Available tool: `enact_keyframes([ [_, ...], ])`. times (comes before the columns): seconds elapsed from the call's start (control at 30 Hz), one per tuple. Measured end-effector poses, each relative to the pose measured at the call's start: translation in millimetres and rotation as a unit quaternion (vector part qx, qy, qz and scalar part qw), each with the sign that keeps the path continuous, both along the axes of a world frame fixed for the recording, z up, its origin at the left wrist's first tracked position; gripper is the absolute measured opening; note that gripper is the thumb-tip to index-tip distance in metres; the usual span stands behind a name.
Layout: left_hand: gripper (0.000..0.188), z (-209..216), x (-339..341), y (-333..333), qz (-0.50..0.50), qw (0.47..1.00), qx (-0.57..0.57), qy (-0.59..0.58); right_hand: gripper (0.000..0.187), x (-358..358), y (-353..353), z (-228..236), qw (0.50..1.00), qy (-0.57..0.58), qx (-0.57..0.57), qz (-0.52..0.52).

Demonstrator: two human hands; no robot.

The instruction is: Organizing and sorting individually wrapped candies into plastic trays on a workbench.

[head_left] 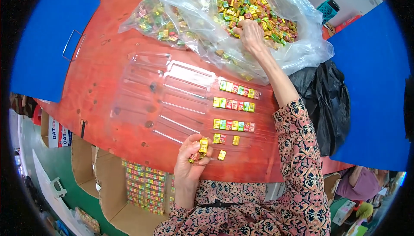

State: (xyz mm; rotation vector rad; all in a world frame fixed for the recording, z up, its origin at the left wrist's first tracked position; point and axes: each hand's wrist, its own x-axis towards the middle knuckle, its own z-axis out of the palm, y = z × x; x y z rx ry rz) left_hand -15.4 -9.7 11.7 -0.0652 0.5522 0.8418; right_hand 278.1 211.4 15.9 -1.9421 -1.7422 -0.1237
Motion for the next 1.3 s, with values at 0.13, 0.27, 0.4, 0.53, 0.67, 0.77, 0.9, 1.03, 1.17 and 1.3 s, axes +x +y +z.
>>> enact_keyframes([
  [0.13, 0.020, -0.6, -8.4, 3.8, 0.021, 1.000, -0.006, 0.007, 0.017, -4.5, 6.5, -5.0, 0.998, -0.029, -0.048, -0.014],
  [0.27, 0.020, -5.2, -7.1, 7.7, 0.017, 1.000, -0.005, -0.013, 0.016, 0.4, 7.1, -9.3, 1.000, 0.024, -0.016, -0.001],
  [0.4, 0.021, -7.2, -2.1, 4.8, 0.011, 1.000, -0.003, -0.027, 0.017, -1.3, -0.1, -10.9, 0.999, -0.004, 0.048, 0.018],
  [0.53, 0.021, -5.8, -2.4, 3.7, 0.011, 1.000, -0.003, -0.017, 0.019, 7.3, -5.7, -3.2, 0.997, 0.070, 0.022, 0.032],
  [0.67, 0.022, -6.8, -6.1, 1.9, 0.013, 1.000, -0.012, -0.012, 0.019, 24.6, -21.2, 18.8, 1.000, 0.004, 0.017, 0.013],
  [0.77, 0.022, -6.7, -5.7, -0.8, 0.015, 0.999, -0.009, -0.032, 0.014, 68.1, -38.1, 25.5, 0.993, -0.038, 0.069, -0.086],
  [0.9, 0.023, -9.0, -8.4, -2.3, 0.008, 1.000, -0.012, -0.017, 0.016, 86.0, -46.2, 12.4, 0.990, -0.023, -0.059, -0.123],
  [1.03, 0.023, -9.4, -4.6, -0.5, -0.004, 1.000, -0.021, -0.012, 0.025, 117.6, -38.3, -9.2, 0.984, -0.083, -0.033, -0.155],
  [1.17, 0.022, -10.4, -23.5, -0.6, 0.032, 0.999, -0.003, -0.034, 0.028, 109.1, -36.2, -5.5, 0.989, 0.008, -0.047, -0.137],
  [1.3, 0.021, -12.9, -28.6, -1.8, 0.053, 0.997, -0.023, -0.046, 0.030, 112.7, -37.5, -14.2, 0.992, 0.020, -0.009, -0.125],
])
